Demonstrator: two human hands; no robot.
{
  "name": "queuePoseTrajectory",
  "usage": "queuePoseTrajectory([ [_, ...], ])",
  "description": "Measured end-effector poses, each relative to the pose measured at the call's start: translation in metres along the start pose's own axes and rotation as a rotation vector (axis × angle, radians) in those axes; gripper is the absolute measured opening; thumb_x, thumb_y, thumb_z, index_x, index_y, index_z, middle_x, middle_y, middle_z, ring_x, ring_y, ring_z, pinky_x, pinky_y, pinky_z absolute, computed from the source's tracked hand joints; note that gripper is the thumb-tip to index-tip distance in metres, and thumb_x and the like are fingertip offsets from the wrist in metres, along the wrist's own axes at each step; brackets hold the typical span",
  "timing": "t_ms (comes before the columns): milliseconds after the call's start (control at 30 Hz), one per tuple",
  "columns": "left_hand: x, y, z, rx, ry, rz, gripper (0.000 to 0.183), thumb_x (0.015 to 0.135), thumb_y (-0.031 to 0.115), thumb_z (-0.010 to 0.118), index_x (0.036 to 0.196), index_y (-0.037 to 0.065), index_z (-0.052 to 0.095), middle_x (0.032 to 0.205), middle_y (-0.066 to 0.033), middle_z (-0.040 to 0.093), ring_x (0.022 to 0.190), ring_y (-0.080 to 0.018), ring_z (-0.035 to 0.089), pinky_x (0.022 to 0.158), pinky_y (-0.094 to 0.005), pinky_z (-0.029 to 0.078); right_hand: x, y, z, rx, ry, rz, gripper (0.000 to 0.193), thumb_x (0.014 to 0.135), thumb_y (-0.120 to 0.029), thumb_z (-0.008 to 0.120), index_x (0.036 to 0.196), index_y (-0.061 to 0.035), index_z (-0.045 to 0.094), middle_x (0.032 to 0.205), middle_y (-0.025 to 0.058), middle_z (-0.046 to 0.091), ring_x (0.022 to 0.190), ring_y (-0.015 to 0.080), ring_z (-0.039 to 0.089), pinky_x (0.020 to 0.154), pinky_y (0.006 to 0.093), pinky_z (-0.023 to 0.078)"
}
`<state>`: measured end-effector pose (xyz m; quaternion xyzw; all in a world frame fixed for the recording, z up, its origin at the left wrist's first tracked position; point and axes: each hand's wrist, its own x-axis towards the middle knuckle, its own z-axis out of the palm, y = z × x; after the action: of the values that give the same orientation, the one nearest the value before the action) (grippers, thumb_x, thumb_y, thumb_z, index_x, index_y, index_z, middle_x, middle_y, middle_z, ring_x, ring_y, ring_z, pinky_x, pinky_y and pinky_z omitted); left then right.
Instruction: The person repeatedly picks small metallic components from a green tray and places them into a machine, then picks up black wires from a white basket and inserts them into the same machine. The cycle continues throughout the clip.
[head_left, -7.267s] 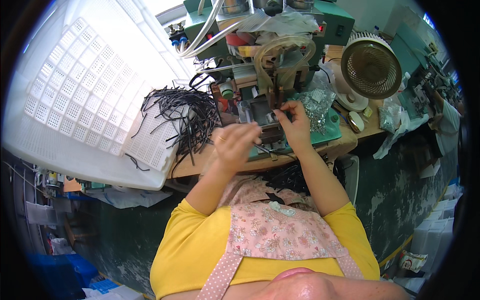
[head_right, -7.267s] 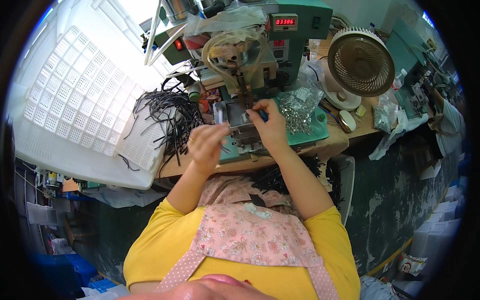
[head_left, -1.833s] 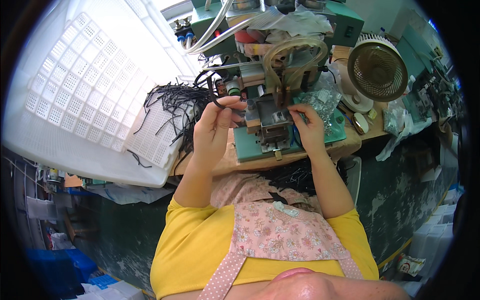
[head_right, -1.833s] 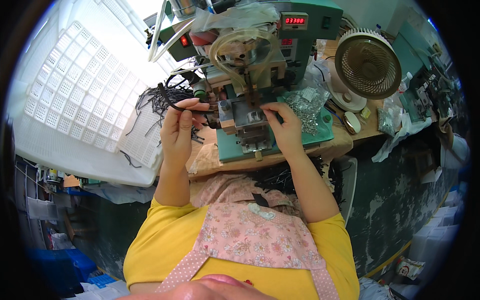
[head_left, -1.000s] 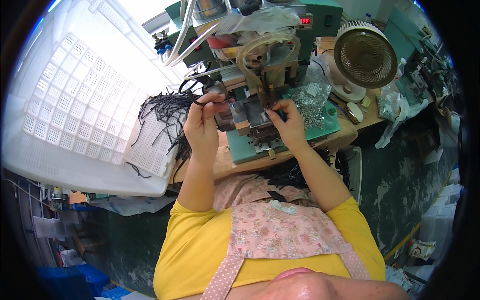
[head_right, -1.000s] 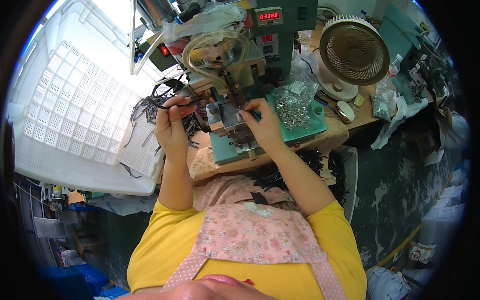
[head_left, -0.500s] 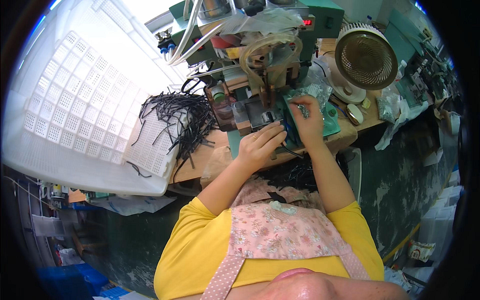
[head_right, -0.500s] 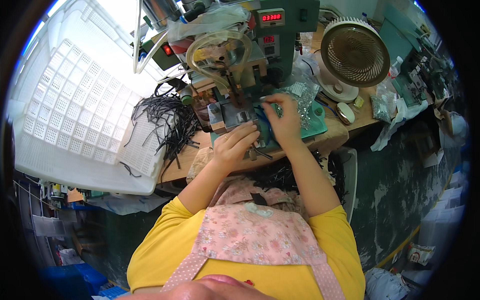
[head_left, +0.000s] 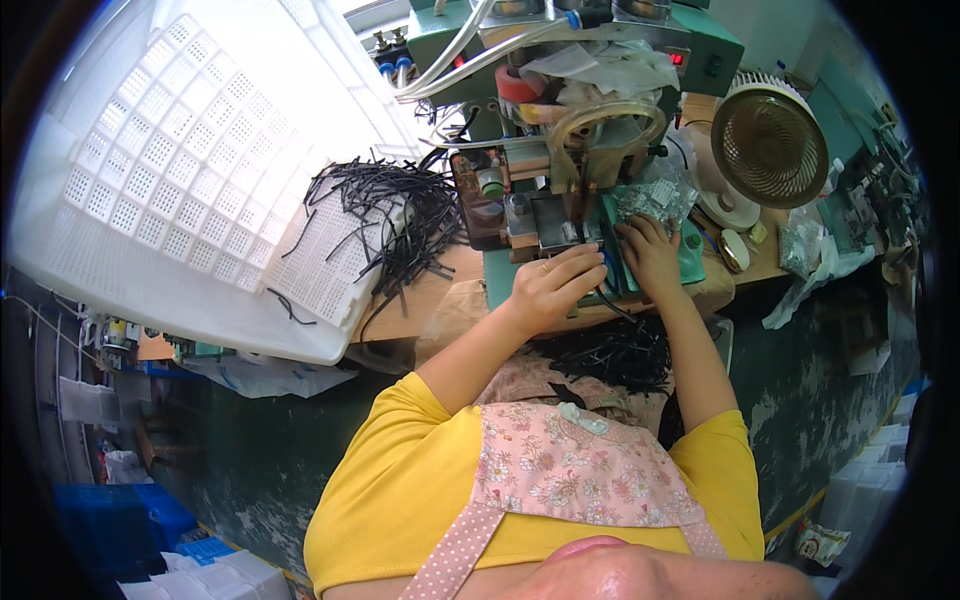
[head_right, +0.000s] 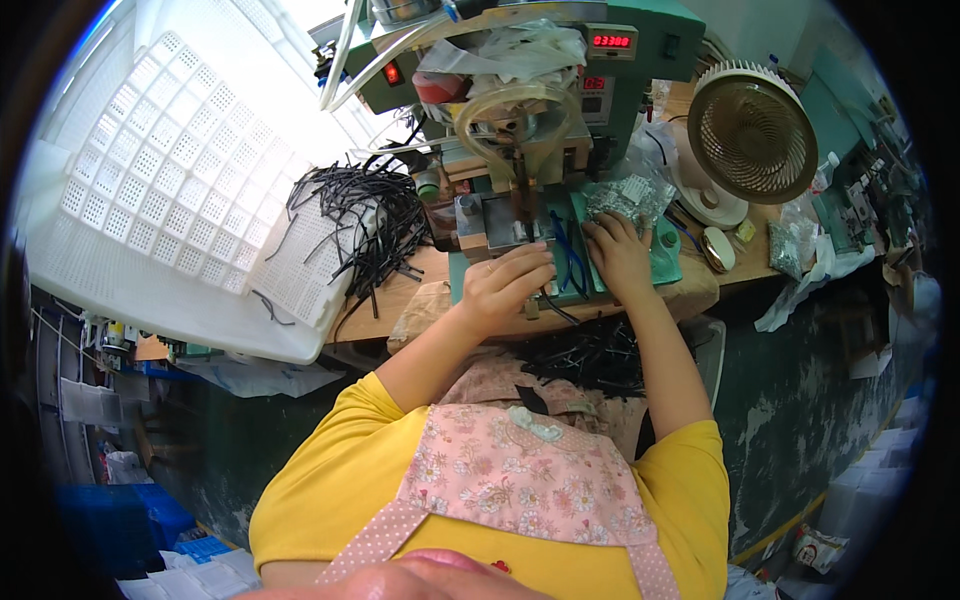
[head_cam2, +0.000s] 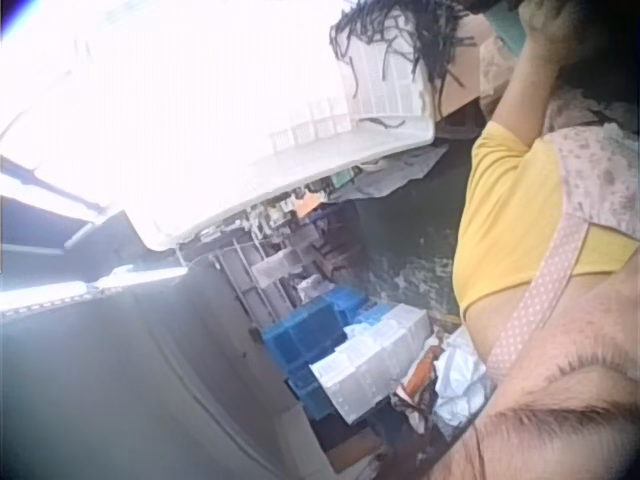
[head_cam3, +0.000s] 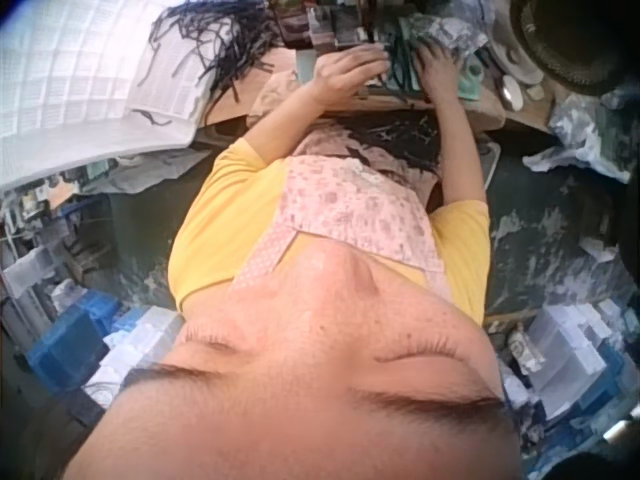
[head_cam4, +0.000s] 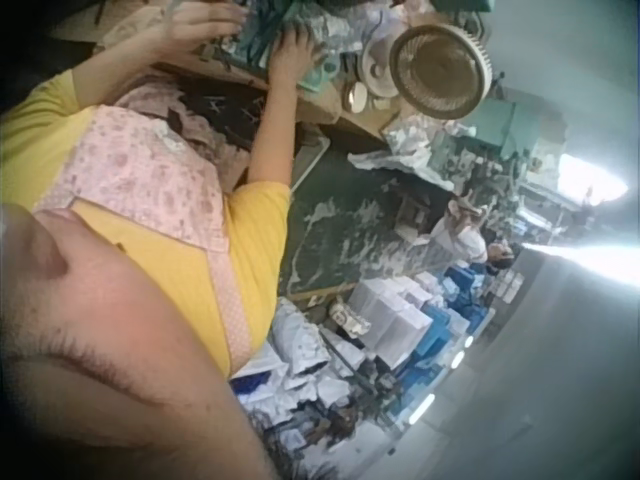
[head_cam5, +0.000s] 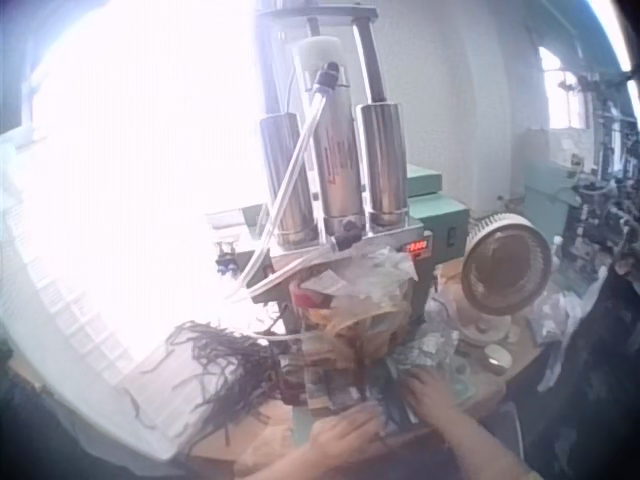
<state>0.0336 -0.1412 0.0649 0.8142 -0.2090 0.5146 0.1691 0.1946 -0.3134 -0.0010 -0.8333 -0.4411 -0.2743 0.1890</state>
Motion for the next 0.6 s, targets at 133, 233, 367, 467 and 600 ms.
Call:
queuePoseTrajectory([
  [133, -0.003, 0.007, 0.0, -0.032, -0.011, -0.071, 0.023, 0.075, 0.006, 0.065, 0.098, 0.006, 0.065, 0.105, -0.0081, 0.065, 0.101, -0.0236, 0.066, 0.072, -0.0278, 0.055, 0.01, 0.007, -0.004, -0.013, -0.033, -0.072, 0.024, 0.079, -0.017, 0.068, 0.103, -0.0172, 0.064, 0.103, -0.0004, 0.06, 0.103, 0.02, 0.056, 0.088, 0.0502, 0.034],
  [233, -0.012, 0.009, -0.004, -0.057, -0.097, -0.118, 0.028, 0.075, 0.008, 0.067, 0.103, 0.007, 0.064, 0.113, -0.0093, 0.062, 0.108, -0.0244, 0.061, 0.083, -0.0335, 0.053, 0.008, 0.012, -0.003, -0.004, -0.01, -0.018, 0.019, 0.08, -0.016, 0.068, 0.099, -0.0161, 0.064, 0.098, -0.001, 0.06, 0.096, 0.0207, 0.056, 0.088, 0.0472, 0.034],
  [367, -0.042, -0.037, -0.035, 0.174, 0.108, -0.111, 0.039, 0.072, 0.005, 0.071, 0.11, 0.011, 0.062, 0.113, -0.0093, 0.059, 0.109, -0.0269, 0.056, 0.097, -0.0441, 0.043, -0.001, 0.015, 0.001, 0.002, 0.07, 0.05, 0.015, 0.081, -0.011, 0.067, 0.095, -0.0139, 0.063, 0.093, 0.0019, 0.06, 0.092, 0.0225, 0.056, 0.082, 0.0436, 0.034],
  [467, -0.076, -0.11, -0.073, 0.394, -0.015, -0.647, 0.015, 0.088, 0.012, 0.059, 0.102, 0.006, 0.061, 0.107, -0.0092, 0.062, 0.103, -0.0272, 0.056, 0.091, -0.0414, 0.042, -0.005, 0.017, 0.004, 0.052, 0.133, 0.098, 0.015, 0.081, -0.008, 0.067, 0.094, -0.0132, 0.062, 0.091, 0.0029, 0.06, 0.09, 0.0232, 0.056, 0.081, 0.042, 0.034],
  [600, -0.13, -0.183, -0.1, 1.014, -0.398, -0.725, 0.024, 0.087, 0.029, 0.06, 0.097, 0.008, 0.066, 0.116, -0.0091, 0.058, 0.119, -0.0271, 0.049, 0.104, -0.047, 0.03, -0.008, 0.021, 0.009, 0.146, 0.15, 0.166, 0.016, 0.082, -0.003, 0.067, 0.096, -0.0111, 0.061, 0.096, 0.0063, 0.058, 0.086, 0.026, 0.056, 0.08, 0.0422, 0.038],
])
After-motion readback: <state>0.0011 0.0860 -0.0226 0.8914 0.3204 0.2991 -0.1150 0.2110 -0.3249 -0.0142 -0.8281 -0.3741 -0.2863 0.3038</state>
